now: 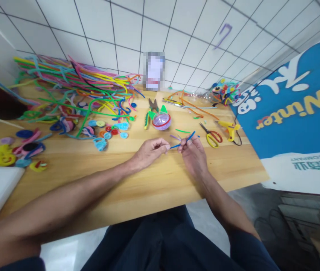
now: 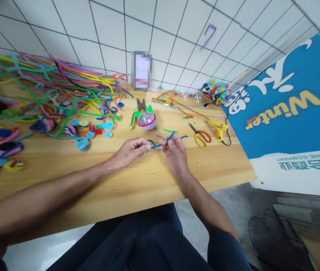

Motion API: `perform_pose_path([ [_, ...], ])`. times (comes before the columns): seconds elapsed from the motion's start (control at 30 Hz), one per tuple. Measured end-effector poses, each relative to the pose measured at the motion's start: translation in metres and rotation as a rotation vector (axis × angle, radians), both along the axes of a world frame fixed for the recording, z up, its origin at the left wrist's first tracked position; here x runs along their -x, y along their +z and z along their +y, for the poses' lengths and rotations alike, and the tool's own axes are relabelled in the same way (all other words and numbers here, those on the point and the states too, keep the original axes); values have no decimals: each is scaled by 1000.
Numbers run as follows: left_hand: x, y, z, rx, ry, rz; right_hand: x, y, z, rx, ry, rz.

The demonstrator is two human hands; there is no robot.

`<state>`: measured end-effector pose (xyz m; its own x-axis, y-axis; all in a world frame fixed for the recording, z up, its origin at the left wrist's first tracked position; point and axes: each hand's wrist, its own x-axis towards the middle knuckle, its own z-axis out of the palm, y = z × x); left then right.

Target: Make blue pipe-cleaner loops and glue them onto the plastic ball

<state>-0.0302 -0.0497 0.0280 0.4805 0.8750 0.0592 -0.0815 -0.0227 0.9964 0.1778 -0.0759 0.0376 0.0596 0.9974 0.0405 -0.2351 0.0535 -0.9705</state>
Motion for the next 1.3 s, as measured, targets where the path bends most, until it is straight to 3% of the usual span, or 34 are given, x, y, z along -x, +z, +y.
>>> perform_pose_path([
  [0.17,-5,0,-2,-9,-9,23,-10,-1,-1,17,-5,120],
  [0.37,-7,9,-5,-133,58,123,-16,1,-6,79,33,193],
  [0.67,-14,19,-14,-110,116,161,-22,3,-9,71,55,281],
  [0.9,-17,15,-19,-118,102,195,-16,4,-11,56,103,287],
  [1.13,-25,11,-13,-142,-7,232,-14,-2,-7,63,106,236],
  [1.3,-6,6,-9,-165,26,380,-20,-3,-3,27,59,222],
])
